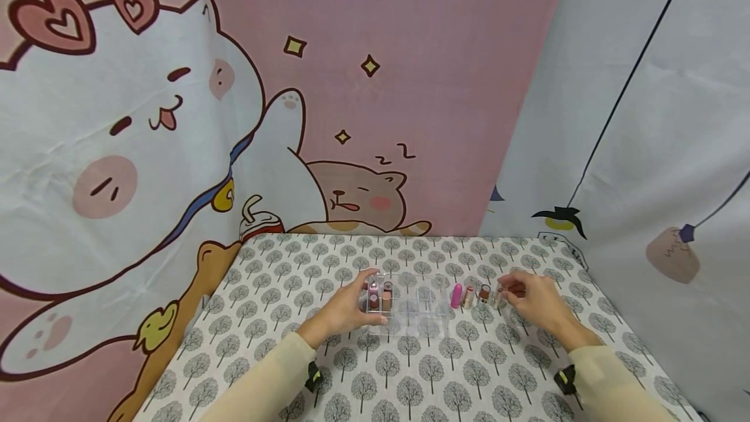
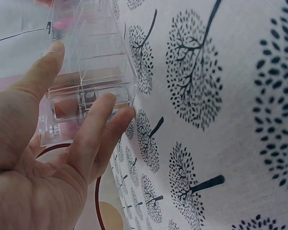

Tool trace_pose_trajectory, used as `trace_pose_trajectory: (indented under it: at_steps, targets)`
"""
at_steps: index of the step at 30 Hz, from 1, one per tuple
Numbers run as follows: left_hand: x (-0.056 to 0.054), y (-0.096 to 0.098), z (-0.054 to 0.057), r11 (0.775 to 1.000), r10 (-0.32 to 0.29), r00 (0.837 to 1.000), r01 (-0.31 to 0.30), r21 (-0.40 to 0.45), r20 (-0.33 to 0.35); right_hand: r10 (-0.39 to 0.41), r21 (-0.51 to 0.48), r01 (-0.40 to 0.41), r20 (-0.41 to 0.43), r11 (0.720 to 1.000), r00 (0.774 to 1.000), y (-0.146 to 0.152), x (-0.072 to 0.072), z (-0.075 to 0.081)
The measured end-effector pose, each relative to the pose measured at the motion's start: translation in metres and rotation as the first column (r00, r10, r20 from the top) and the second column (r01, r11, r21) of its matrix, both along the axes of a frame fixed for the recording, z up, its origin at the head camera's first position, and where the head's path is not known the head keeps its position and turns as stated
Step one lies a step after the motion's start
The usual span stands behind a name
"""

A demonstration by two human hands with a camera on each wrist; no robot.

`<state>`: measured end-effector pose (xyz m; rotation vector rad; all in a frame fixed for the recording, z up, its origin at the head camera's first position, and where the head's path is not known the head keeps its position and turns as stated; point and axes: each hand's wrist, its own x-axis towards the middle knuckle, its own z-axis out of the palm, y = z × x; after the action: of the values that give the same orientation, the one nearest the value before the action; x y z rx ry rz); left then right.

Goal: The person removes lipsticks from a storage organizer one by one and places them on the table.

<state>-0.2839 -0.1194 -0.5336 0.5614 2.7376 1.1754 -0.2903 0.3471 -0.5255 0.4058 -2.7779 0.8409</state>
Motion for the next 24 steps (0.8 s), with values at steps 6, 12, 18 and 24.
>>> trace_pose_trajectory:
  at_steps: [6, 12, 18, 24]
  targets:
    - [0.002, -0.0001, 0.0007, 1.0, 0.001, 1.0, -0.002, 0.012, 0.016, 0.006, 0.001, -0.006, -0.003, 1.0, 1.0, 0.0006, 0.0001, -0.0012]
    - [0.0011, 0.0, -0.0001, 1.0, 0.0, 1.0, 0.0, 0.008, 0.011, 0.008, -0.001, -0.008, -0.003, 1.0, 1.0, 0.0004, 0.0017, 0.0]
    - [0.0007, 0.0002, -0.0005, 1.0, 0.0, 1.0, 0.0, -0.003, 0.006, 0.011, -0.004, -0.011, 0.003, 1.0, 1.0, 0.0007, 0.0021, 0.0008]
    - [0.0011, -0.0001, 0.0, 1.0, 0.0, 1.0, 0.0, 0.002, 0.008, 0.009, -0.005, -0.009, 0.002, 1.0, 1.0, 0.001, 0.0024, -0.0003]
